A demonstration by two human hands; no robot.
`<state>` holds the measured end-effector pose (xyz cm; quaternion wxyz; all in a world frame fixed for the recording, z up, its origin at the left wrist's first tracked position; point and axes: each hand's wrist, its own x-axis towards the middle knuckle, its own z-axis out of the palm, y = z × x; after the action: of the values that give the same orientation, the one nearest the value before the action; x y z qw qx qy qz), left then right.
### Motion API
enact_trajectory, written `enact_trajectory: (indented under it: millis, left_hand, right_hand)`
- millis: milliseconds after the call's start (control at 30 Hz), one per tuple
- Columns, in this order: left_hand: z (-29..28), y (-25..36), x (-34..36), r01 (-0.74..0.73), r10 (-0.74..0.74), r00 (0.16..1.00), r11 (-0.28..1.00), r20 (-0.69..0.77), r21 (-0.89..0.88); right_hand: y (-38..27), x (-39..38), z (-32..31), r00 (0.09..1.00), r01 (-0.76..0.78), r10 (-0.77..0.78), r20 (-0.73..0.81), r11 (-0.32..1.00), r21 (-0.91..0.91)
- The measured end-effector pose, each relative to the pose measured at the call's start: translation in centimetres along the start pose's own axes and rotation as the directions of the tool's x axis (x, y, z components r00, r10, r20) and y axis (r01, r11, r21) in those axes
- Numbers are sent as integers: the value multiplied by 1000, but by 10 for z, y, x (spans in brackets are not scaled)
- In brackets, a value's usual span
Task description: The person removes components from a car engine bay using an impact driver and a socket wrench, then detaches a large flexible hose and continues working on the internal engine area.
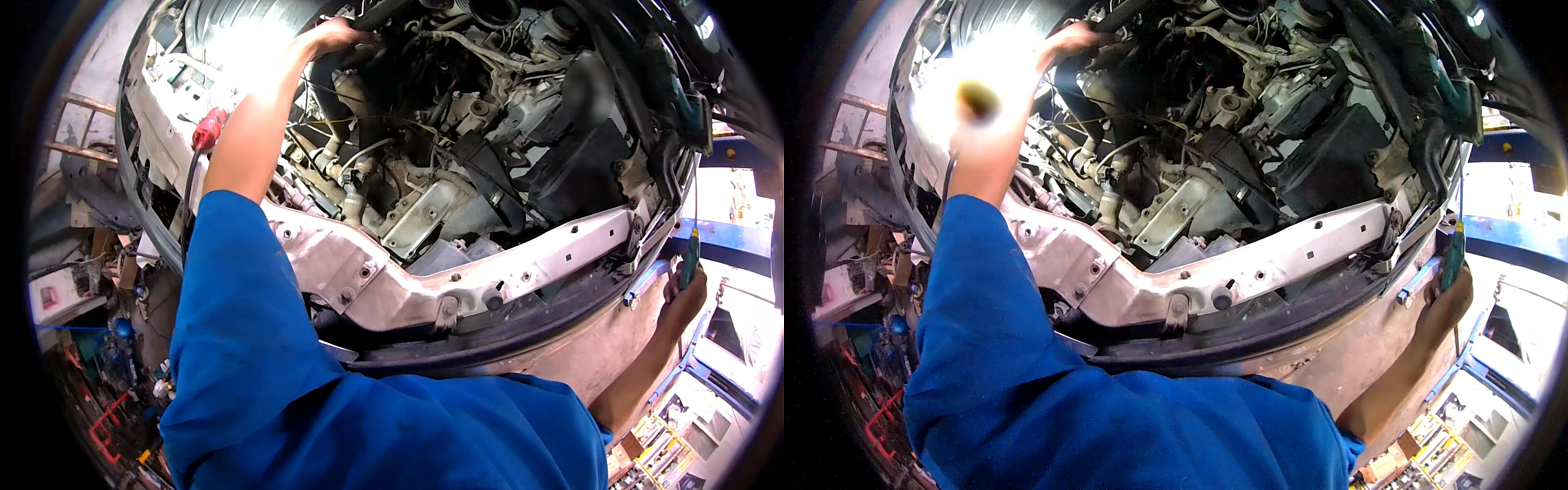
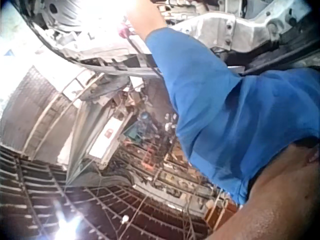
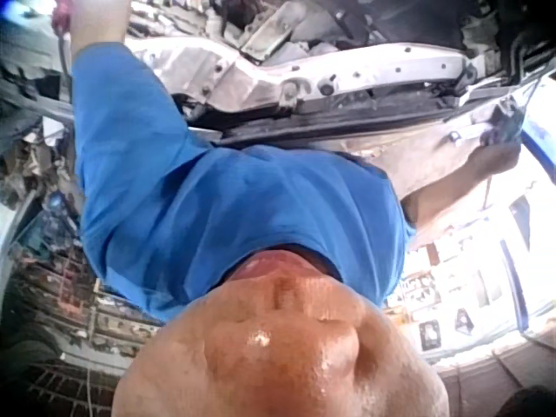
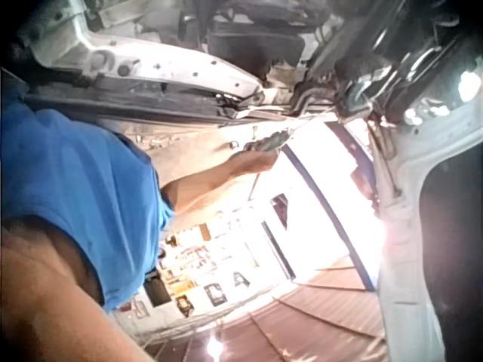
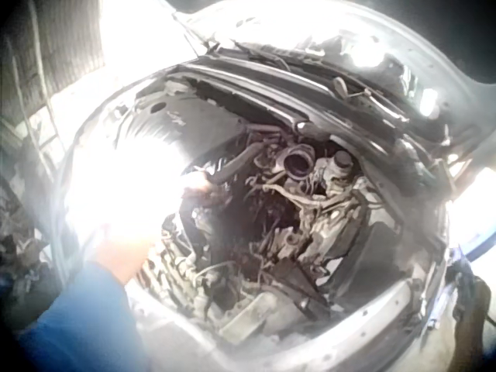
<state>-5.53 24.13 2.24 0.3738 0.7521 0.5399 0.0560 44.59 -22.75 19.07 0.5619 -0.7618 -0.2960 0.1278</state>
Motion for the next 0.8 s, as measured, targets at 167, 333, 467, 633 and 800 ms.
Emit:
enact_trajectory:
  millis: [167, 333, 467, 633, 800]
  left_hand:
    - [15, 40, -28, 34, -37, 999, 984, 12, 174]
    - [-9, 7, -24, 42, -31, 983, 998, 180, -56]
    - [10, 27, -37, 102, -92, 994, 975, 60, -197]
    - [22, 13, -62, 46, -55, 998, 894, -8, -446]
    - [14, 11, -47, 33, -26, 966, 999, -256, 22]
  right_hand:
    - [-22, -39, 42, 1000, 13, -16, 26, 996, 89]
    - [-47, -60, 101, 988, -39, 11, 154, 983, 181]
    - [-55, -69, 136, 861, -234, 34, 508, 912, 337]
    - [-65, -76, 183, 742, -317, -25, 670, 868, 383]
    - [-66, -42, 264, 682, -196, 149, 716, 981, -17]
